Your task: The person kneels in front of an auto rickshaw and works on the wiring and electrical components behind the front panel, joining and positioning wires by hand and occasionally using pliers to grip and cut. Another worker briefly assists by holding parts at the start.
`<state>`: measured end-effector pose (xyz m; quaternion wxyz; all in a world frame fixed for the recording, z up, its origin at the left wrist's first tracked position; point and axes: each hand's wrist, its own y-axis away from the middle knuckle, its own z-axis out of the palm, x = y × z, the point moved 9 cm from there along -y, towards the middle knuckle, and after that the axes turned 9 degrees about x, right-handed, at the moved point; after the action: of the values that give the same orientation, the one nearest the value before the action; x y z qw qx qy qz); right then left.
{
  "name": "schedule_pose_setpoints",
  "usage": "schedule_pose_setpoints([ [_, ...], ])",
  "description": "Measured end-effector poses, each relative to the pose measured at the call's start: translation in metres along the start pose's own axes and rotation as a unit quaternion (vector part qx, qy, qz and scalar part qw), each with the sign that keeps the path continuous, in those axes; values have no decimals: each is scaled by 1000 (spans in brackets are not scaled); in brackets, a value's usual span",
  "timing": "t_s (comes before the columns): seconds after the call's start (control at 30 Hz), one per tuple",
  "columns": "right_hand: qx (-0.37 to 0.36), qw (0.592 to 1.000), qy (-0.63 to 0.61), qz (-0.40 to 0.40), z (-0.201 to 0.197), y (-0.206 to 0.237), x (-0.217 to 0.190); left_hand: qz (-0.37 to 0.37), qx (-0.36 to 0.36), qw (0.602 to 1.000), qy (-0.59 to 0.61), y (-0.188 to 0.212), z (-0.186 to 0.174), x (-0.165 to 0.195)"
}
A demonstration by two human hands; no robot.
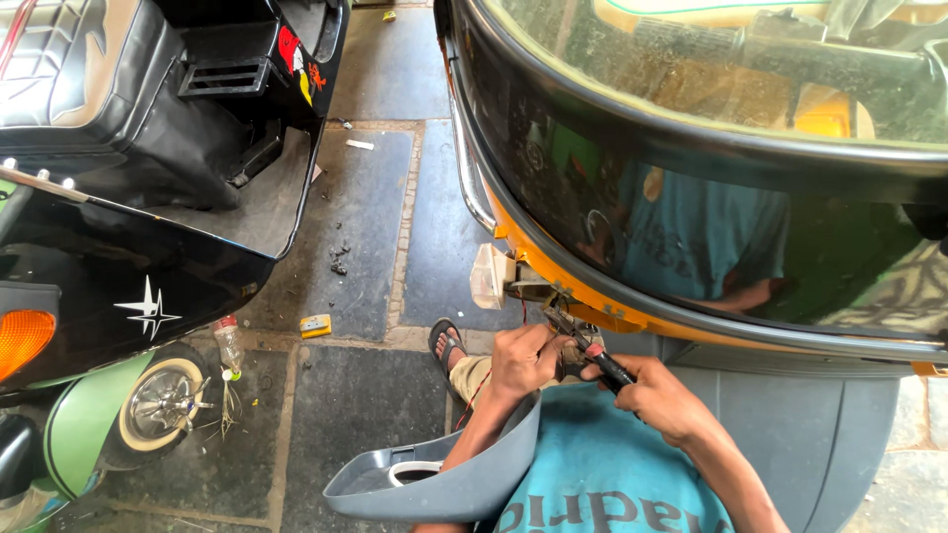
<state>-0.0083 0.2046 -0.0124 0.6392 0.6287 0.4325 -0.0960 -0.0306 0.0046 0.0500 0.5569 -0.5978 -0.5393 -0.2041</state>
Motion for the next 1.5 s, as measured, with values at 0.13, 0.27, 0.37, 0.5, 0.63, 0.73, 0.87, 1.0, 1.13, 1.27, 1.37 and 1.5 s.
schedule_pose_setpoints([
  [0.13, 2, 998, -17, -68, 6, 2, -11, -15, 5, 1000, 6, 1, 1, -7],
  [0.27, 16, 999, -37, 22, 7, 5, 8, -25, 7, 1000, 0, -1, 1, -7],
  [0.37, -4, 999, -50, 22, 9, 6, 8, -42, -9, 999, 23, -2, 1, -9],
  [0.5, -54, 998, -35, 4, 6, 5, 0, -40, -40, 998, 16, 0, 2, -11],
  [0.63, -104, 969, 64, -214, 2, 13, -47, -69, -61, 995, 42, 2, 3, -17],
  [0.73, -115, 927, 141, -327, 2, 23, -74, -55, -65, 995, 49, 4, 3, -13],
  [0.87, -104, 960, 194, -171, -4, 9, -58, 8, -50, 999, 19, 4, -4, 0],
  [1.0, -93, 971, 159, -154, -3, 5, -49, 144, -62, 985, -73, 4, -5, 18],
  [1.13, -76, 985, 65, -139, -1, -3, -27, 201, -49, 975, -87, 4, -6, 26],
  [1.27, -31, 998, 21, -43, -1, -13, 7, 155, -35, 984, -80, 1, -4, 17],
  [1.37, -11, 999, -10, -41, 7, -14, 9, 167, -40, 982, -80, 1, -5, 13],
  [1.5, 8, 1000, -21, -19, 19, -6, 8, 168, -21, 982, -90, 2, -14, 4],
])
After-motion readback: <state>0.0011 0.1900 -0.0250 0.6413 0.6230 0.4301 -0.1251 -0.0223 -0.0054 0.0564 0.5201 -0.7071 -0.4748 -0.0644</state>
